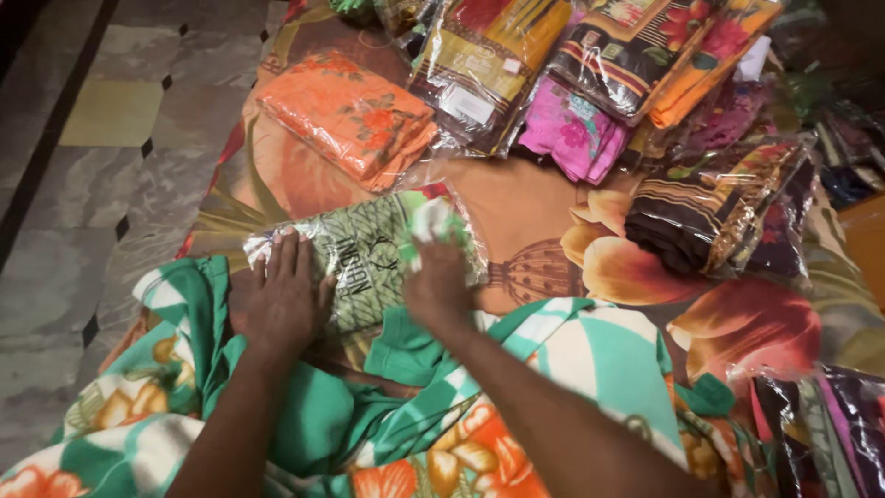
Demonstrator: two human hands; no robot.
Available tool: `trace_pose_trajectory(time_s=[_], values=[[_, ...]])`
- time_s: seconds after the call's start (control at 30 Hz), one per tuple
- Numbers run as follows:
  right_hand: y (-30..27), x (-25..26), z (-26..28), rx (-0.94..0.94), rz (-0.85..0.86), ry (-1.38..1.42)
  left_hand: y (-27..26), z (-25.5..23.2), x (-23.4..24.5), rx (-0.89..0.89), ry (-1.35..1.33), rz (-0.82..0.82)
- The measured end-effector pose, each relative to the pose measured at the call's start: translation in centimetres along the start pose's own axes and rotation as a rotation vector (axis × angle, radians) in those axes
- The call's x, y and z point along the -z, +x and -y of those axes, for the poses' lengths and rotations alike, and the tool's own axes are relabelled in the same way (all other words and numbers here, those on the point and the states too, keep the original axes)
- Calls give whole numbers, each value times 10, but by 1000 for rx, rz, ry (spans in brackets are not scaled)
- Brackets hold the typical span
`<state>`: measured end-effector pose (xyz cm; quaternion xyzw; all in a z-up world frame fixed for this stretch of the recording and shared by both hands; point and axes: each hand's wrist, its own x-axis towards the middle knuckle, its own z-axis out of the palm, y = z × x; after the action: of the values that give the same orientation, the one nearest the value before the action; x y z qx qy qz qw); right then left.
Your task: The person wipes various packaged and unpackaged clothes with a cloth while organizing them on a bed.
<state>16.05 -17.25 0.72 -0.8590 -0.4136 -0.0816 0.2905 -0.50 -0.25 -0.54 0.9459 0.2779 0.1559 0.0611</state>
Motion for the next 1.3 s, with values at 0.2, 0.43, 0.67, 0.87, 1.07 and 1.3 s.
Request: trace_pose_trajectory(time_s=[0.2, 0.43, 0.67, 0.87, 1.07, 1.3], values=[[-34, -18, 73, 465, 122, 203, 7, 22, 11, -17, -85, 112], [61, 1, -22, 188, -48, -8, 13, 18, -3, 55, -449, -8], [36, -62, 98, 302, 32, 286, 9, 29, -18, 76, -377, -21], [47, -16, 39, 305, 247, 296, 11, 18, 25, 148, -314, 148], [43, 57, -68, 248, 213, -123, 14, 1, 27, 128, -316, 60], [-9, 60, -13, 4, 441, -159, -5, -37, 26, 38, 110, -25]])
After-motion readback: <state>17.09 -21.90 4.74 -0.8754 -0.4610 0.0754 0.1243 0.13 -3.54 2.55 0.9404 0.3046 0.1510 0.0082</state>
